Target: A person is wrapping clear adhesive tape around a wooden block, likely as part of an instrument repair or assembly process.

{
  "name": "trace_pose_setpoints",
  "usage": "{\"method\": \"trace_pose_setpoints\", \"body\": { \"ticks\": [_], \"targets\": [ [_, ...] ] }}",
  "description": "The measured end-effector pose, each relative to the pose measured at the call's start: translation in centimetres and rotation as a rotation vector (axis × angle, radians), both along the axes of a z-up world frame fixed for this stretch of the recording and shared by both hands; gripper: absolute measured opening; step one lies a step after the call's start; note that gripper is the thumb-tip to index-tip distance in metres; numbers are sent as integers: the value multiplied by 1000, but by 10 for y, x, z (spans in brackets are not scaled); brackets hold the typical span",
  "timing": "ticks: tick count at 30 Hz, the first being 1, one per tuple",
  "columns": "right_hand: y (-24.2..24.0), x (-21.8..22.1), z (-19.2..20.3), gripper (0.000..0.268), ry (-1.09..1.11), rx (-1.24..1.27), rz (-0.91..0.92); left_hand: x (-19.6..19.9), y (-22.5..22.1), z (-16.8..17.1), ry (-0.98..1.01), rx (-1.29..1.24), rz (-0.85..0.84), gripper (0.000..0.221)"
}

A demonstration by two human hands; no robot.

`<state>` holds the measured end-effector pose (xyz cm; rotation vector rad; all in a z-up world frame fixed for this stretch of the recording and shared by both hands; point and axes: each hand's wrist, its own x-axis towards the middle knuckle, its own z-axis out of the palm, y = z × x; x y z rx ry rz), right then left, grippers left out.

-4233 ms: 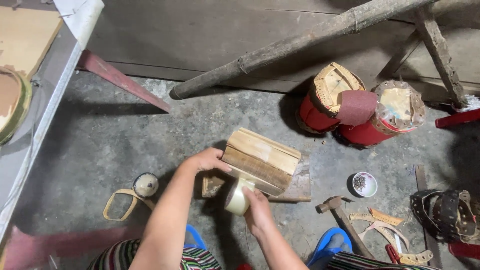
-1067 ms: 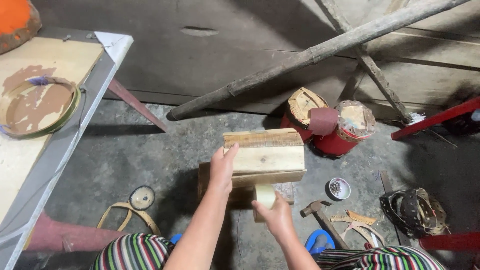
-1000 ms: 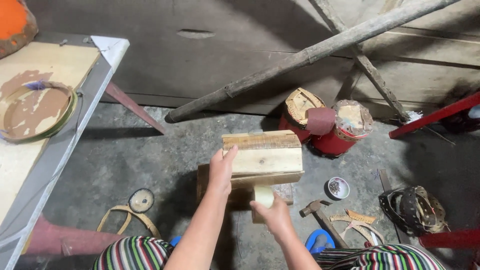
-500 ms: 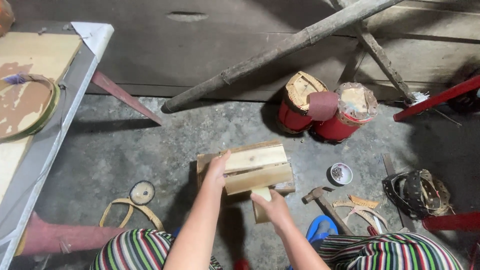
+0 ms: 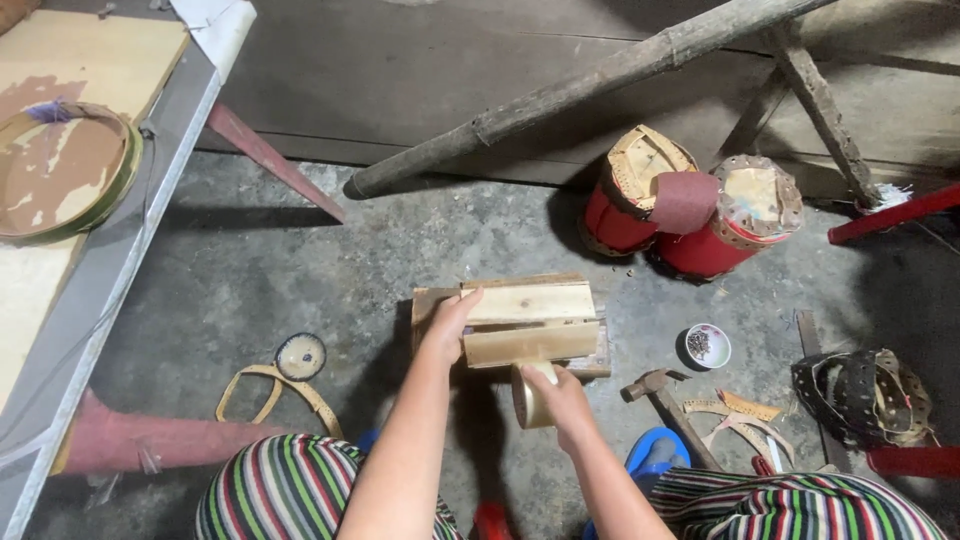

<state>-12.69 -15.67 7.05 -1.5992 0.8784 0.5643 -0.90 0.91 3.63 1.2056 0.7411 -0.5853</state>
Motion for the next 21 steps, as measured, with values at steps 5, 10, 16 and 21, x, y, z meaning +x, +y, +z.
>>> {"method": "trace_pose_setpoints", "body": {
  "ticks": [5, 10, 16, 21],
  "targets": [
    [-1, 2, -3, 69, 16, 4, -14, -6, 7, -12, -39, -10, -127, 43],
    [0, 1, -3, 64, -8, -5, -13, -9, 8, -4, 15, -277, -1, 37],
    [-1, 2, -8, 70, 2, -11, -17, -7, 11, -10, 3, -267, -56, 41],
    [0, 1, -3, 68, 9, 10, -20, -12, 10, 11, -8, -228, -81, 43]
  ]
}}
